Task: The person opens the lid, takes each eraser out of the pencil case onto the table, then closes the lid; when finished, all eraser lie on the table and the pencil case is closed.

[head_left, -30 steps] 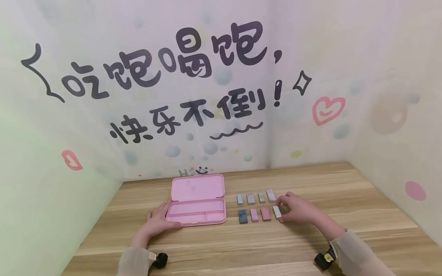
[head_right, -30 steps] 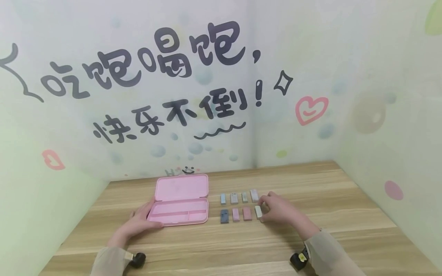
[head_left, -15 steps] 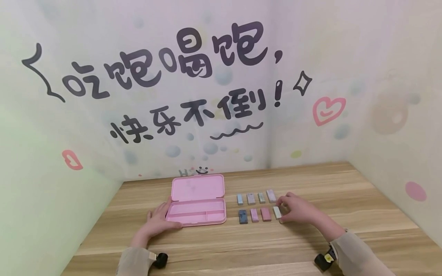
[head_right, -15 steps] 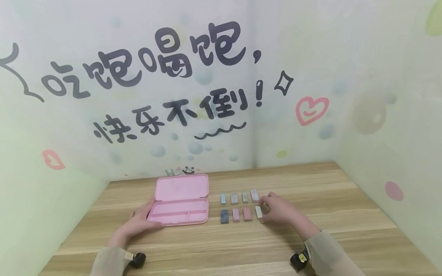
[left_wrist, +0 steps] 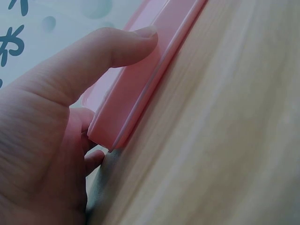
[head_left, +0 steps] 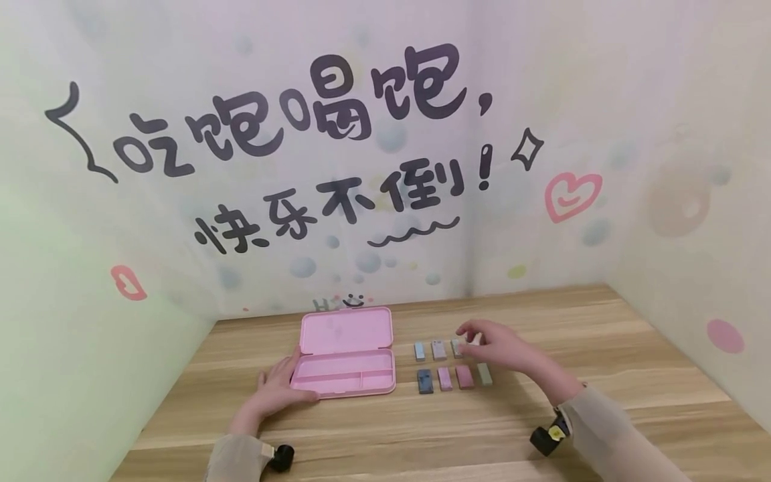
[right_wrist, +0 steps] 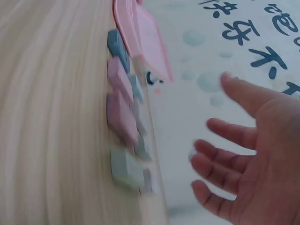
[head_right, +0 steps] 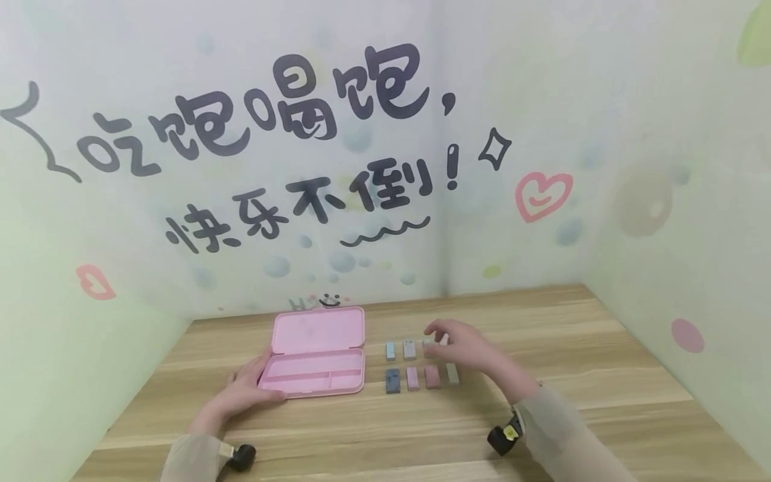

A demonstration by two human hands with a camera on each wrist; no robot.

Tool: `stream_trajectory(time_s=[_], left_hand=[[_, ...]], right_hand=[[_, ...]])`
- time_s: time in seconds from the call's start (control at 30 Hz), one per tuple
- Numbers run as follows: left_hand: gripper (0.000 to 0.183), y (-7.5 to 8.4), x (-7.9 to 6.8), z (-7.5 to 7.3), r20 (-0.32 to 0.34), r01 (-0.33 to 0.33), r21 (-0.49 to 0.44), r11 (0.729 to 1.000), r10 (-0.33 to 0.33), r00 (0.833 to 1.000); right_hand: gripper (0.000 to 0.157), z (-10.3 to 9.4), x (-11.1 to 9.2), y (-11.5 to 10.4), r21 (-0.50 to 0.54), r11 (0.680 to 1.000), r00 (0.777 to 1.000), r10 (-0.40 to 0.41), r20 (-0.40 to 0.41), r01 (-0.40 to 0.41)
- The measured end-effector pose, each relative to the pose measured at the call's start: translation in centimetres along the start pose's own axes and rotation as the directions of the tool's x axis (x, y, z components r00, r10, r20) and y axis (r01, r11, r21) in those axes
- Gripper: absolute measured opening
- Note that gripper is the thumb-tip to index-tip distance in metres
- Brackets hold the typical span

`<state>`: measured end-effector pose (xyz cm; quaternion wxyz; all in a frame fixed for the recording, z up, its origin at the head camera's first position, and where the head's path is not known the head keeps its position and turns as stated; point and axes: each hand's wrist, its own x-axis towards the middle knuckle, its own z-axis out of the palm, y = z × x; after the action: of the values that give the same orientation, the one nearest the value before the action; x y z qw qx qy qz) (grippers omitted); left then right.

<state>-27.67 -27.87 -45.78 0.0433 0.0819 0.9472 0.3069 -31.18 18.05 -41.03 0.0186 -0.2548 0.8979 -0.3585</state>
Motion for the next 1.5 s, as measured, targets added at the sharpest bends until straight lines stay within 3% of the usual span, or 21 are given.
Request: stream_trajectory(time_s=[0.17, 0.27, 0.47, 0.67, 0.83, 1.07, 1.37, 1.5], left_hand=[[0.115, 0.0, -0.1, -0.1, -0.002, -0.003, -0.001, 1.000, 0.003, 1.000], [0.115, -0.1, -0.1, 0.0, -0.004, -0.005, 0.008, 1.000, 0.005, 1.000], [0.116, -0.3, -0.1, 0.3, -0.018, -0.011, 0.009, 1.000, 0.011, 1.000], [0.117, -0.6, -0.1, 0.6, -0.020, -0.011, 0.018, 1.000, 0.011, 1.000], [0.115, -0.6, -0.5, 0.6, -0.024, -0.024, 0.003, 1.000, 0.024, 0.999], [0.117, -1.0, -1.4, 0.4, -0.020, 0.011, 0.000, 1.000, -0.011, 1.000], [0.117, 0.0, -0.6, 0.2, -0.024, -0.018, -0.002, 1.000, 0.018, 1.000], [0.116, 0.1, -0.5, 0.0, -0.024, -0.022, -0.009, 1.000, 0.022, 0.999]], right_hand=[[0.044, 1.7, 2.6, -1.0, 0.158, 0.986, 0.998, 0.059, -0.034, -0.053], [0.049, 2.8, 4.5, -1.6, 0.305, 0.943, 0.988, 0.150, -0.030, -0.134], [0.062, 4.2, 8.2, -2.5, 0.565, 0.788, 0.958, 0.288, 0.009, -0.243], [0.079, 6.0, 11.3, -2.3, 0.696, 0.657, 0.925, 0.378, 0.026, -0.288], [0.077, 8.0, 12.6, -2.5, 0.788, 0.545, 0.900, 0.435, 0.029, -0.288], [0.070, 10.9, 14.2, -3.2, 0.926, 0.285, 0.894, 0.436, 0.104, -0.247], [0.063, 11.6, 15.5, -3.8, 0.953, 0.192, 0.896, 0.422, 0.135, -0.234], [0.055, 12.1, 15.9, -4.0, 0.959, 0.172, 0.893, 0.430, 0.133, -0.226]])
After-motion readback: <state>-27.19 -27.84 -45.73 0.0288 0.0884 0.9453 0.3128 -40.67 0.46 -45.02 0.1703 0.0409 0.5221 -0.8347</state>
